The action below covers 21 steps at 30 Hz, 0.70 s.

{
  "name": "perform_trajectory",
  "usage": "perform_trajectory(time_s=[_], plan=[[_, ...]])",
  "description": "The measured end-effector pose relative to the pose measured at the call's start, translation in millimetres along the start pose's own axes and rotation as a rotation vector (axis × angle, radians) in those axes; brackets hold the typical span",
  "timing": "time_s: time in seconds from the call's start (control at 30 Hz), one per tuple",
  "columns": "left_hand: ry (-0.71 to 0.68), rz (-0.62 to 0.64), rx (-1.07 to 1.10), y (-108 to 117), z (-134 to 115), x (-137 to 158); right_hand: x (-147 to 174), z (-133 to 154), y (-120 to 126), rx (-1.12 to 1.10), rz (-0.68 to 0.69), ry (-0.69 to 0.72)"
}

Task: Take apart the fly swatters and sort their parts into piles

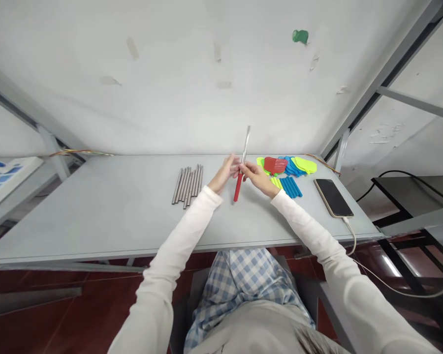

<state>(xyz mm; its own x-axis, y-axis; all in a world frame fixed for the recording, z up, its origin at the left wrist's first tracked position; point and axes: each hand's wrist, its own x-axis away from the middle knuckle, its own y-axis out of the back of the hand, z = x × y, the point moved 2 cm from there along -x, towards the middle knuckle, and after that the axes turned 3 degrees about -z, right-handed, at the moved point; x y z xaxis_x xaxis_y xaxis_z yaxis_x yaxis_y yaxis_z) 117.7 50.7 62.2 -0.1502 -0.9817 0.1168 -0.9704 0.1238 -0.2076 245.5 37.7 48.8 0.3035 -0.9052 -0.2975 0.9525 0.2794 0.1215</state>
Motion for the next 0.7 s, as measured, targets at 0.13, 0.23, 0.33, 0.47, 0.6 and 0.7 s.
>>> perform_trajectory(time_s=[0.13, 0.23, 0.33, 0.47, 0.6, 0.7], plan=[[0.039, 0.311, -0.263, 25.4, 31.0, 27.1, -3.9, 2.2, 13.6, 0.007, -0.212, -0.014], [-0.072, 0.340, -0.436, 37.9, 38.7, 45.2, -8.7, 1.3, 24.2, -0.251, -0.401, -0.128], [-0.221, 0.203, -0.639, 43.1, 39.1, 57.6, -16.2, -2.9, 32.6, -0.480, -0.508, -0.178], [-0.322, 0.038, -0.840, 44.8, 39.6, 65.8, -19.2, -14.5, 32.6, -0.518, -0.552, -0.213], [-0.286, -0.004, -0.992, 45.3, 40.8, 67.2, -13.1, -25.4, 25.1, -0.489, -0.713, -0.214], [-0.272, -0.022, -1.005, 43.1, 37.9, 66.5, -9.7, -27.3, 16.9, -0.411, -0.733, -0.191]])
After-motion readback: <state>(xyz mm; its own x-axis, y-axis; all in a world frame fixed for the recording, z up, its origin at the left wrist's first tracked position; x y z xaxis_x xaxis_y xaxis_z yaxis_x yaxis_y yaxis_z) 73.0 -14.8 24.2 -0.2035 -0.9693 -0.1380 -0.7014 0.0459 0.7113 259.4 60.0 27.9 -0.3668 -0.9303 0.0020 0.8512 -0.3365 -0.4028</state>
